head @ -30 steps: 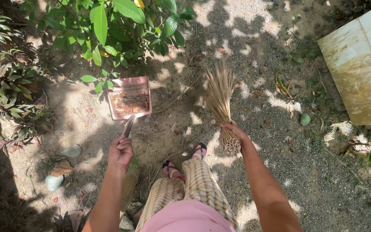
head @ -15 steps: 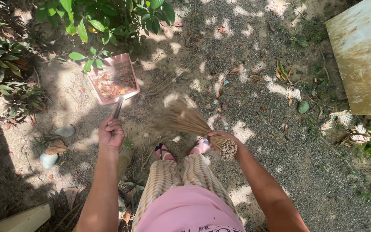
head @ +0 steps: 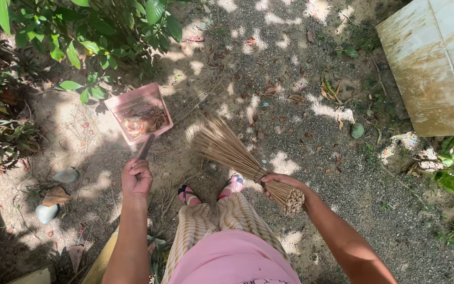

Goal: The person sweeps dry leaves and debris from a gravel path into a pink dustpan using a traditional straw broom. They move along the path, gathering leaves into piles and sweeping them into the dustpan held in the left hand.

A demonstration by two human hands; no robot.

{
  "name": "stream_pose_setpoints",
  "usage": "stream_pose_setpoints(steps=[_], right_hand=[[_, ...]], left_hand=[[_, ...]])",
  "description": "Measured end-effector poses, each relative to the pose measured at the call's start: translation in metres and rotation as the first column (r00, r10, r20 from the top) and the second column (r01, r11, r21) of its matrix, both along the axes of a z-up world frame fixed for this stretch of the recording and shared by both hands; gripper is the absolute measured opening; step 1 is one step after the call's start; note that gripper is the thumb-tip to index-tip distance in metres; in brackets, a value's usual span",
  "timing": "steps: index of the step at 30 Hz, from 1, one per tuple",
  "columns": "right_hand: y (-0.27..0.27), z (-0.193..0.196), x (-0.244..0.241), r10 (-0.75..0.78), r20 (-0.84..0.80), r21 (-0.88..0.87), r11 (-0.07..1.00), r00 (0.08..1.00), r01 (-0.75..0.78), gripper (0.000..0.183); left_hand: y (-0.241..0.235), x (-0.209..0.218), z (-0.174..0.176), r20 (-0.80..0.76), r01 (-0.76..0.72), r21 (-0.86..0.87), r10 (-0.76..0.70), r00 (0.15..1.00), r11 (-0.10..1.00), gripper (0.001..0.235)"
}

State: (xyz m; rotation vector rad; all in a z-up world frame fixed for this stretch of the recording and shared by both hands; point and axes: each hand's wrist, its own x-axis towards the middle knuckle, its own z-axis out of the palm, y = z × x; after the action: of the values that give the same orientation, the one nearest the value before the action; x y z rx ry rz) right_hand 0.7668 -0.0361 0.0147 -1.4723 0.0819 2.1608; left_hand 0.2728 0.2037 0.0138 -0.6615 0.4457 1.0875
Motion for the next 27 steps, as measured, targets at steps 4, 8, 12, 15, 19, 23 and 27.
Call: stream_pose_setpoints(steps=[4,8,12,15,19,23,27], right_hand=[[0.025,-0.025,0.097,0.07,-0.024,-0.052,0.996,0.997,-0.071,0.042],[0.052,-0.042,0.13,0.191,0.395,0.075,0.968,0.899,-0.239,0.049],[0.053,-0.02,0.072,0.118,0.292,0.263,0.944,0.949,-0.199,0.085],[0.053,-0.001,0.022,0.053,0.155,0.093,0.993,0.987,-0.068,0.073],[0.074,-0.028,0.017,-0.169,-0.244,0.092,0.976,0.955,0.196,0.034],[0.11,-0.07,0.094,-0.285,-0.284,0.089,0.943,0.916,0.321,0.031],[0.122,-0.074,0.134,-0.113,0.155,0.199,0.977,0.981,0.081,0.052]], left_hand=[[-0.002,0.023,0.004,0.051,0.02,0.005,-0.02,0.998,1.0,0.012],[-0.009,0.045,0.012,0.1,0.003,-0.034,0.0,0.995,0.999,0.013],[-0.01,0.061,0.02,0.054,0.012,-0.039,-0.01,0.999,0.999,0.013],[-0.004,0.072,0.024,0.066,0.013,-0.036,-0.011,0.998,0.999,0.015],[-0.002,0.081,0.026,0.017,0.03,-0.034,-0.03,0.999,0.999,0.015],[-0.001,0.085,0.027,0.008,0.043,0.002,-0.043,0.999,0.999,0.012],[-0.005,0.092,0.031,-0.037,0.072,-0.017,-0.072,0.997,0.997,0.012]])
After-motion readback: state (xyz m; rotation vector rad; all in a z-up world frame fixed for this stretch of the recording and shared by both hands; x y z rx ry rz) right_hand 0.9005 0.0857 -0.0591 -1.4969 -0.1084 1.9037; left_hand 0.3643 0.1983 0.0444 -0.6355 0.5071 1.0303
